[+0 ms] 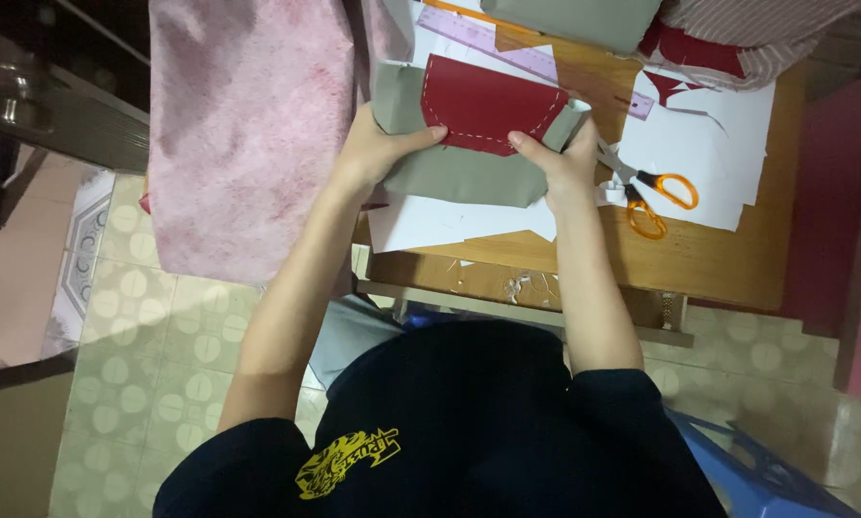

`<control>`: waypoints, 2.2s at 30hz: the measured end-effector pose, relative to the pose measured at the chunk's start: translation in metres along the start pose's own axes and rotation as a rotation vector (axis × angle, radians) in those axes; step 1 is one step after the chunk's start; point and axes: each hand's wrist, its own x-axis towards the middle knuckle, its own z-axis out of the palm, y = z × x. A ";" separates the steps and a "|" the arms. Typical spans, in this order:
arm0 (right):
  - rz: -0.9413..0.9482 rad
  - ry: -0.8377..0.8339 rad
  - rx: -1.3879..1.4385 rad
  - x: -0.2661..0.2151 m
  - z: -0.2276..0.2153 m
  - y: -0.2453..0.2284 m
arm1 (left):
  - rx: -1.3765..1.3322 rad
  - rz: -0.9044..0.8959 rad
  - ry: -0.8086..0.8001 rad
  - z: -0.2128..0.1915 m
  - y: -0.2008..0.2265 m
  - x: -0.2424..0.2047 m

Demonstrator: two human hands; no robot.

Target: Assembling a small leather pouch by folding and aligning the pieces

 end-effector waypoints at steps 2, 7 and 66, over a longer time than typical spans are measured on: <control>-0.139 -0.009 -0.029 0.006 -0.003 0.025 | 0.062 0.011 0.042 0.001 -0.021 0.012; -0.552 -0.127 0.113 0.014 -0.006 0.023 | 0.028 -0.016 0.227 -0.003 -0.018 0.001; -1.147 -0.019 -0.826 -0.113 -0.027 -0.030 | 0.008 0.732 0.074 0.012 -0.100 -0.023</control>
